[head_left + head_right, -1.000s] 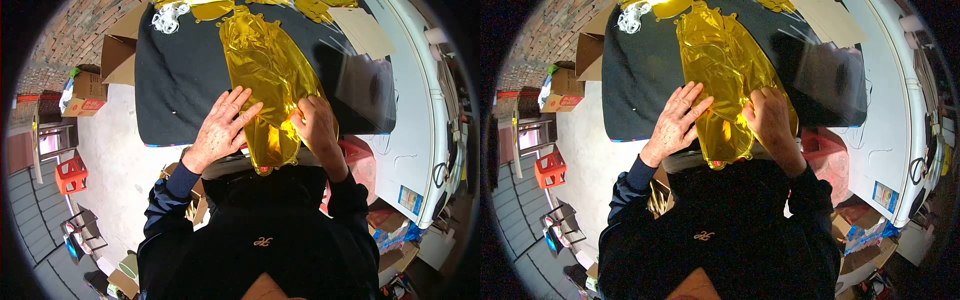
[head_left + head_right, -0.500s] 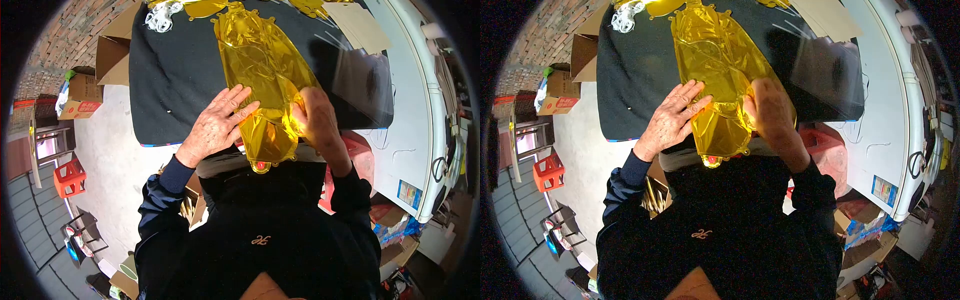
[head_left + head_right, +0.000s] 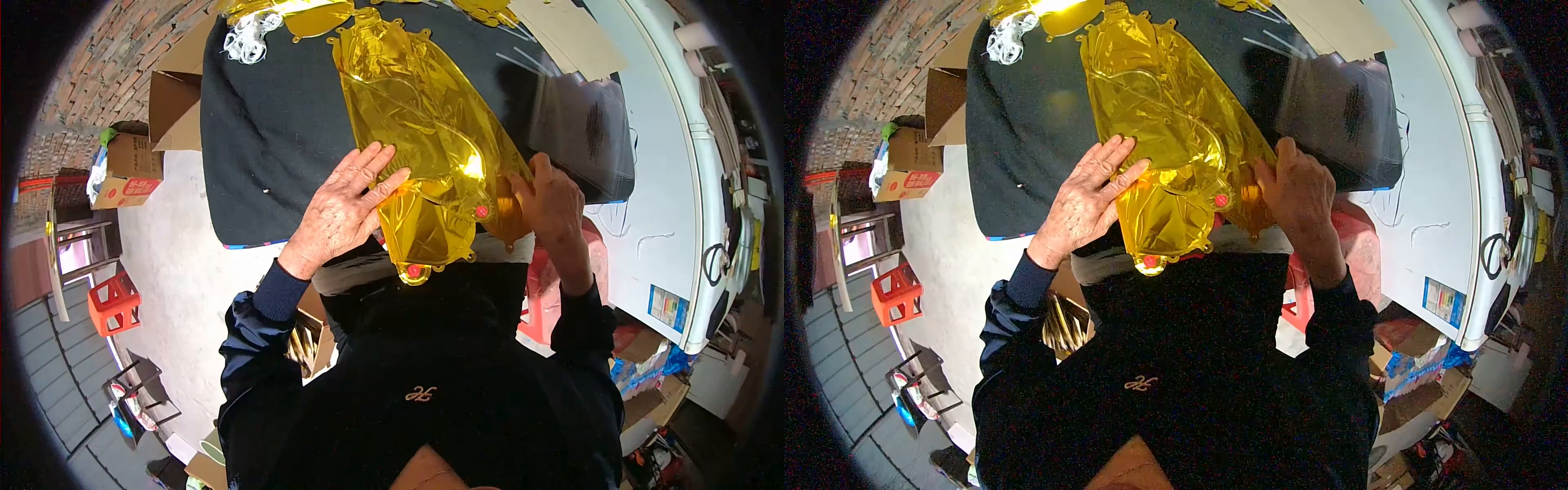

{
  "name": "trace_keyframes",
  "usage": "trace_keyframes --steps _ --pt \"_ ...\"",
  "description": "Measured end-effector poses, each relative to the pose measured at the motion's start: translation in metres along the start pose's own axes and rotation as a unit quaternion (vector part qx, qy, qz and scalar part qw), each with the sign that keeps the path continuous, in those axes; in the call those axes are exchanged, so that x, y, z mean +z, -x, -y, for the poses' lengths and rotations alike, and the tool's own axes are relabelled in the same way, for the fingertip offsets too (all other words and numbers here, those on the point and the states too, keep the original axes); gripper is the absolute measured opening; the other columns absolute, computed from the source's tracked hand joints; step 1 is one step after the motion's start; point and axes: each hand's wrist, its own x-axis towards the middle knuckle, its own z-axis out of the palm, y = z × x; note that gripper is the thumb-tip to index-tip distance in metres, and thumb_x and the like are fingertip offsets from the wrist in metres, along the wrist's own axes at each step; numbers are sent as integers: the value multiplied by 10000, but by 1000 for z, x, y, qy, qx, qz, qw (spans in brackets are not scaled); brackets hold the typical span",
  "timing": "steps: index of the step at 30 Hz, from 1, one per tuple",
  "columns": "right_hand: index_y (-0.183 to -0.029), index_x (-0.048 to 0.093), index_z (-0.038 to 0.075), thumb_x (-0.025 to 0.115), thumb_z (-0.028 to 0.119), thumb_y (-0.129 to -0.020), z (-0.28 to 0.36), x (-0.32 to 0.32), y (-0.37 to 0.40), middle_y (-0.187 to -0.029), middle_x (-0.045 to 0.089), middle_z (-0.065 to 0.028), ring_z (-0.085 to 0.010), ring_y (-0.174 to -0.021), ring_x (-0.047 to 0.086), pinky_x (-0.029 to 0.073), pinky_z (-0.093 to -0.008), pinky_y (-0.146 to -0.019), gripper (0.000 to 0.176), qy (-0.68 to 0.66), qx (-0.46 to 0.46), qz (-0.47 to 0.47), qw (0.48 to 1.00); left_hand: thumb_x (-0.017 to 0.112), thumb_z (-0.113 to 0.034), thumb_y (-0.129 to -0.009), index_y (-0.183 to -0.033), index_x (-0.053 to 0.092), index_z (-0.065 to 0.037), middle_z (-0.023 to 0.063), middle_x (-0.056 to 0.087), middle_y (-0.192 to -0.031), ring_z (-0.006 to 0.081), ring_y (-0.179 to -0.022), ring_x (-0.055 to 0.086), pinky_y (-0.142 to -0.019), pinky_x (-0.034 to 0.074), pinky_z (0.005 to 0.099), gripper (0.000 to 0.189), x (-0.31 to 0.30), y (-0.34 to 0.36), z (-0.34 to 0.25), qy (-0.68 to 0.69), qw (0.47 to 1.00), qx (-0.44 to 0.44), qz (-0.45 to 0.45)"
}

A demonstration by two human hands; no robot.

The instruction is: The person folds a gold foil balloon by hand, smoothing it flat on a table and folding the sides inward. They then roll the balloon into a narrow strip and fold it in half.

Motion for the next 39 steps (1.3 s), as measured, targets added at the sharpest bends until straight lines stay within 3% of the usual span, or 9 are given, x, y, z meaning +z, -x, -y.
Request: trace_keyframes --steps 6,9,12,13,17,21,30,36,39 --pt "-978 590 52 665 267 -943 -7 -10 5 -890 672 -199 -427 -848 681 513 -493 -753 230 -151 21 34 988 624 -193 -954 -1468 596 -167 157 470 -1584 341 -1484 425 -1241 333 479 515 1 0 1 0 1000 3 -7" --pt "-943 594 29 667 204 -918 9 -23 9 -897 639 -181 -411 -871 651 502 -477 -765 191 -190 -62 -39 979 632 -223 -925 -1496 568 -179 125 466 -1591 296 -1499 406 -1256 317 460 576 3 2 2 -14 1000 1 -4" --pt "-985 610 -2 692 164 -906 31 -29 11 -972 618 -166 -355 -854 605 494 -399 -785 201 -251 -154 -28 955 644 -229 -924 -1492 568 -169 131 478 -1578 306 -1489 418 -1252 323 466 577 4 3 3 -19 1000 7 -11" --pt "-987 619 0 706 134 -872 38 -30 9 -1025 628 -155 -353 -957 608 491 -413 -844 197 -229 -207 -29 951 632 -212 -928 -1487 574 -165 138 477 -1579 317 -1488 420 -1249 326 471 563 4 3 3 -13 1000 7 -13" --pt "-985 626 2 720 150 -868 65 -10 0 -1032 628 -143 -344 -990 588 473 -432 -867 211 -222 -303 -44 926 600 -183 -942 -1470 588 -149 154 475 -1580 342 -1483 424 -1242 331 484 529 4 3 2 1 1000 8 -16" --pt "-952 614 9 731 201 -906 72 -1 -13 -928 612 -138 -340 -879 553 450 -431 -786 229 -225 -314 53 921 594 -191 -945 -1463 593 -139 157 474 -1578 348 -1482 423 -1242 329 490 521 4 3 4 10 1000 8 -20" --pt "-1055 655 0 617 120 -978 63 21 -19 -986 678 -161 -344 -958 622 491 -423 -881 148 -333 -305 81 889 586 -178 -936 -1441 605 -115 155 469 -1584 356 -1486 416 -1245 321 493 509 4 3 3 16 1000 6 -15" --pt "-1032 678 2 620 16 -888 62 30 -19 -1025 674 -148 -349 -971 614 493 -421 -894 155 -296 -416 29 859 607 -138 -908 -1473 558 -90 174 463 -1583 367 -1484 416 -1245 320 492 570 4 2 2 21 1000 -4 -12" --pt "-1021 683 14 656 -35 -816 64 32 -12 -1079 656 -114 -328 -1018 581 479 -414 -921 213 -282 -417 13 864 623 -130 -895 -1495 524 -72 202 462 -1575 370 -1478 423 -1243 320 491 611 0 -1 -4 101 993 -44 -42"
